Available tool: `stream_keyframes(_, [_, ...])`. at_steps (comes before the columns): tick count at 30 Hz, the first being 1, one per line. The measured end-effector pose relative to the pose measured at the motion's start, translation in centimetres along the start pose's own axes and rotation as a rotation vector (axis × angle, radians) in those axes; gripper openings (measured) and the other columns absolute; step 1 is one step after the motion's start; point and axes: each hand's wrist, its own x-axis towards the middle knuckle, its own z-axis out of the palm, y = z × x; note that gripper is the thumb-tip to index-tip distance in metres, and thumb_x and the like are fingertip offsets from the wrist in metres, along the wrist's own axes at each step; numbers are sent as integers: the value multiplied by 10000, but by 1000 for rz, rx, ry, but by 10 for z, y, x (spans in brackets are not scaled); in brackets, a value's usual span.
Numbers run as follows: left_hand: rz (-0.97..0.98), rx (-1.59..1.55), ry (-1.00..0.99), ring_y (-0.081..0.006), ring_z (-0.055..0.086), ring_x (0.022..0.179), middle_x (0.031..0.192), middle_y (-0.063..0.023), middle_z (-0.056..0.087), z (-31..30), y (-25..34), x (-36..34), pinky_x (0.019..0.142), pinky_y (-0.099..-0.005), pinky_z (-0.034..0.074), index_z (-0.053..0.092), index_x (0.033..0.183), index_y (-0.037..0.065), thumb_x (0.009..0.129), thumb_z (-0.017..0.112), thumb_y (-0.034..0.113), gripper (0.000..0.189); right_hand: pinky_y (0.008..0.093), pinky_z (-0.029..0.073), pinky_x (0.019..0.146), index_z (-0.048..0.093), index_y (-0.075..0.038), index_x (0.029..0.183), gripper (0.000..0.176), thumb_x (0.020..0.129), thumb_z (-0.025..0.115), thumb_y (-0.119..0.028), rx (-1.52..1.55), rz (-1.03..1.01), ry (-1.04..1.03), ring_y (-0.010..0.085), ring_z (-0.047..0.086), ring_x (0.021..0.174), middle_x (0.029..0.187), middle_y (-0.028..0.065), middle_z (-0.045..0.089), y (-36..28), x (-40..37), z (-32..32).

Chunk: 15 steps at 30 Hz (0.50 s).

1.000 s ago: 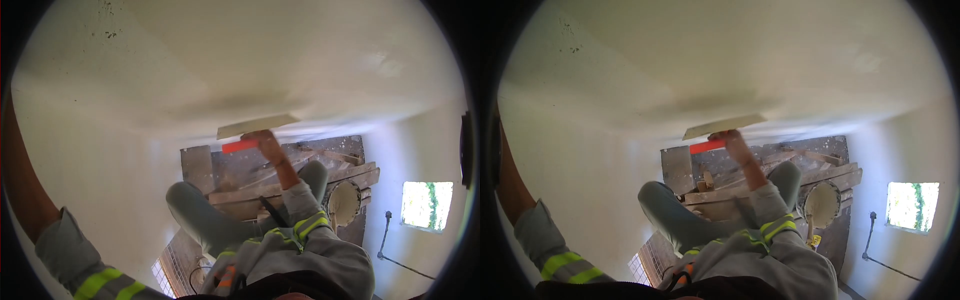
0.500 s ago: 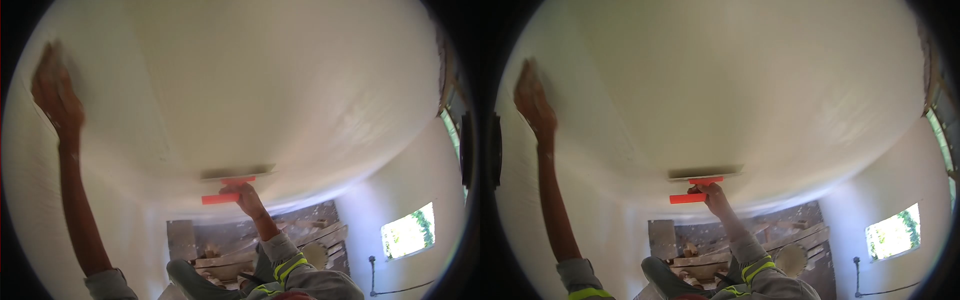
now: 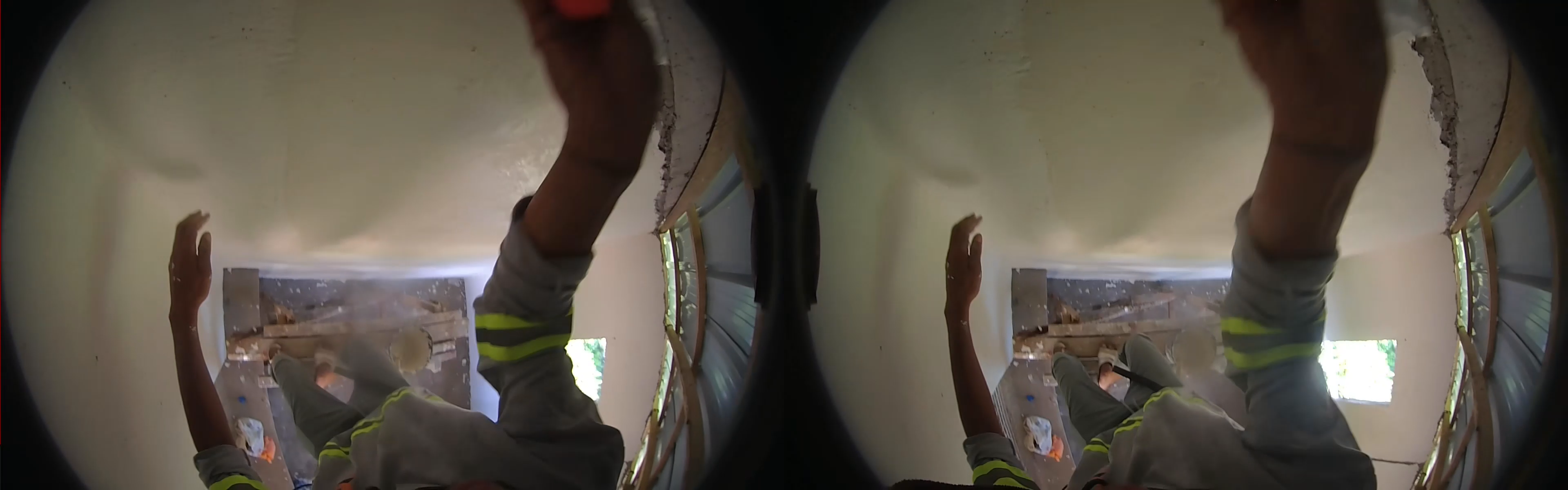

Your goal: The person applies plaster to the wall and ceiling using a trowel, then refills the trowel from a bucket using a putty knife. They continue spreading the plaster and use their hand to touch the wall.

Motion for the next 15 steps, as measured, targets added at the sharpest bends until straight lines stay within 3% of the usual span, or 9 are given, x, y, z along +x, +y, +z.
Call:
stream_keyframes(1, [-57,-58,-84,-314,535,1203,1258,-167,556,7,-12,-19,1038,-414,415,566,1213,28,1021,416,232,317,452,410,1124,250,111,1349,438,1004,424,-95,598,8,-59,326,464,1256,1348,268,371,-18,25,5])
stream_keyframes(2, [-145,-66,-128,-313,564,1161,1205,-167,586,12,-17,-42,1018,-397,429,567,1201,18,1015,428,229,313,452,492,1021,392,94,1274,342,1019,425,-131,601,37,-46,294,562,1141,1224,239,504,-33,25,16])
stream_keyframes(5, [-371,-210,-202,-317,598,1110,1163,-179,631,27,-52,-124,961,-386,457,608,1160,-6,997,482,214,302,491,355,1101,473,25,1258,308,1022,417,-165,763,126,115,282,539,1171,1253,177,544,-10,-29,28])
stream_keyframes(9, [-552,-224,-189,-399,606,990,1076,-232,645,54,-94,-272,871,-456,477,599,1152,-18,962,526,152,265,488,378,1043,536,-15,1194,279,932,517,-110,680,555,589,302,554,1123,1186,153,590,127,-203,89])
stream_keyframes(10, [-541,-50,-237,-409,608,955,1051,-244,639,67,-112,-332,838,-456,483,609,1104,-19,958,524,147,237,469,407,1011,550,-16,1160,268,901,556,-84,728,703,588,293,570,1088,1150,142,604,167,-243,117])
stream_keyframes(11, [-270,92,-166,-410,605,952,1016,-244,633,76,-126,-385,808,-443,485,612,1065,-7,944,534,151,215,450,436,980,564,-18,1126,262,869,595,-59,778,816,560,285,585,1052,1113,131,617,202,-274,142])
stream_keyframes(12, [-344,54,-203,-407,593,970,994,-245,627,80,-131,-445,800,-431,482,605,1077,-1,934,532,144,217,431,465,948,579,-20,1092,261,838,635,-33,816,902,523,276,601,1017,1077,120,631,239,-303,159])
stream_keyframes(13, [-530,220,-635,-402,590,949,950,-225,624,62,-110,-464,798,-450,477,604,1016,-1,919,509,94,165,426,459,960,585,-7,1089,240,852,619,-33,863,931,476,273,604,1019,1056,124,639,270,-320,165])
stream_keyframes(15, [-468,261,-206,-387,593,839,838,-187,585,63,-82,-559,739,-479,477,560,876,16,851,496,39,73,416,445,985,598,20,1082,208,881,589,-33,950,982,380,265,610,1023,1013,134,655,324,-339,177])
